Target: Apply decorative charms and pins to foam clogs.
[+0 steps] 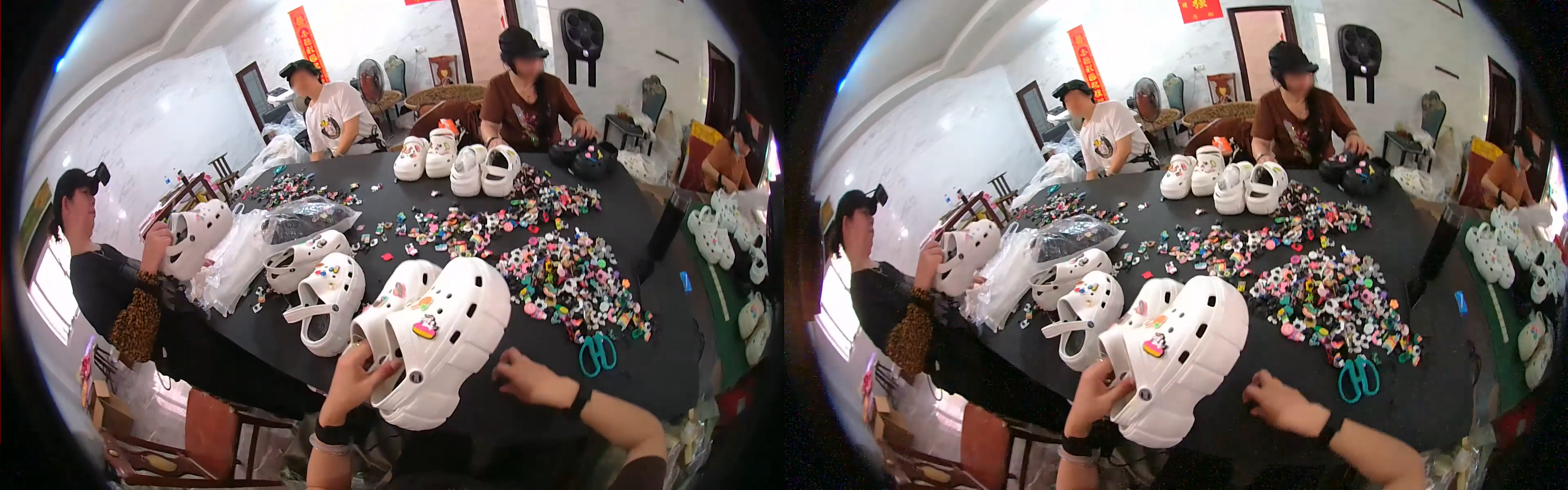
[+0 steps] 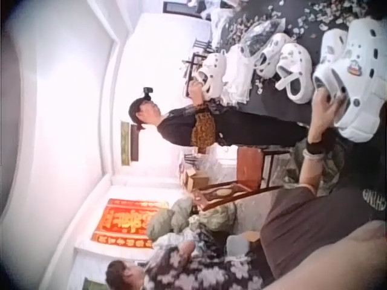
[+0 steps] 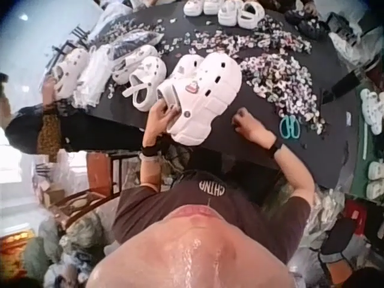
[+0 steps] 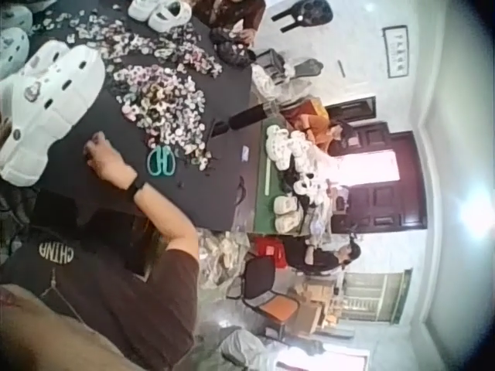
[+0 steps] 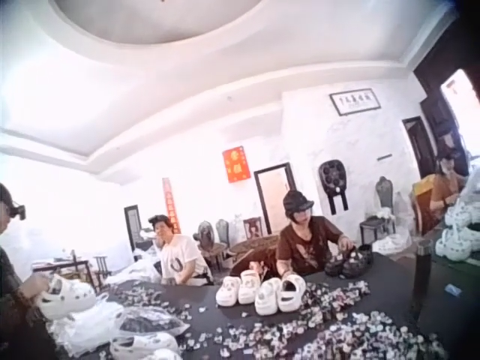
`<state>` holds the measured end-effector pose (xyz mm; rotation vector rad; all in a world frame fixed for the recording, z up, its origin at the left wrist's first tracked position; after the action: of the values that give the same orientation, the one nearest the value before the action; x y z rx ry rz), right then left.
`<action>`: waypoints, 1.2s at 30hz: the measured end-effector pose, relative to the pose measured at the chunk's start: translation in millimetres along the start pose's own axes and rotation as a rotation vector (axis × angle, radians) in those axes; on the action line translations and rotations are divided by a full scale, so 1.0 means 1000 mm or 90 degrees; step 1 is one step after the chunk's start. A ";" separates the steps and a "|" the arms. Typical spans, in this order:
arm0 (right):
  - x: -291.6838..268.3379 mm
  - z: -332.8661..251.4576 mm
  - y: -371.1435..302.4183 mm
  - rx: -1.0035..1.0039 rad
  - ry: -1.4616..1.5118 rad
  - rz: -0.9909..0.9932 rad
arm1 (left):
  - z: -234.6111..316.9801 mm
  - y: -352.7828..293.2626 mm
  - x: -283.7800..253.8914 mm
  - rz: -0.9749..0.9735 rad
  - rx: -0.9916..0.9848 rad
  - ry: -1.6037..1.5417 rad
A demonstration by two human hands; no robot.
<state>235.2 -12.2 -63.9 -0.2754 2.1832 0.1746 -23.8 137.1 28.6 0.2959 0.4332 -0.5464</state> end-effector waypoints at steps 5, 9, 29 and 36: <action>-0.013 0.052 0.017 0.014 -0.103 0.119 | 0.022 -0.005 -0.012 -0.040 0.205 0.268; -0.029 0.059 -0.006 0.112 -0.142 0.194 | 0.019 -0.004 0.002 -0.152 0.227 0.432; -0.046 0.060 -0.071 0.335 0.169 0.314 | 0.025 -0.012 0.035 0.076 0.263 0.452; -0.025 0.057 -0.031 0.291 0.017 0.224 | 0.032 -0.062 0.060 0.166 0.096 0.160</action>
<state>301.8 -26.0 -78.0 0.3666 2.2112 -0.1366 -1.9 48.1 18.1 0.5609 0.5868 -0.2872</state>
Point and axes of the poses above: each hand's wrist, its own y-axis towards the middle knuckle, its own x-axis out of the palm, z = x × y, the point moved 3 cm from there along y, towards the middle knuckle, and after that the axes turned 8 degrees about -x, right-handed, at the moved point
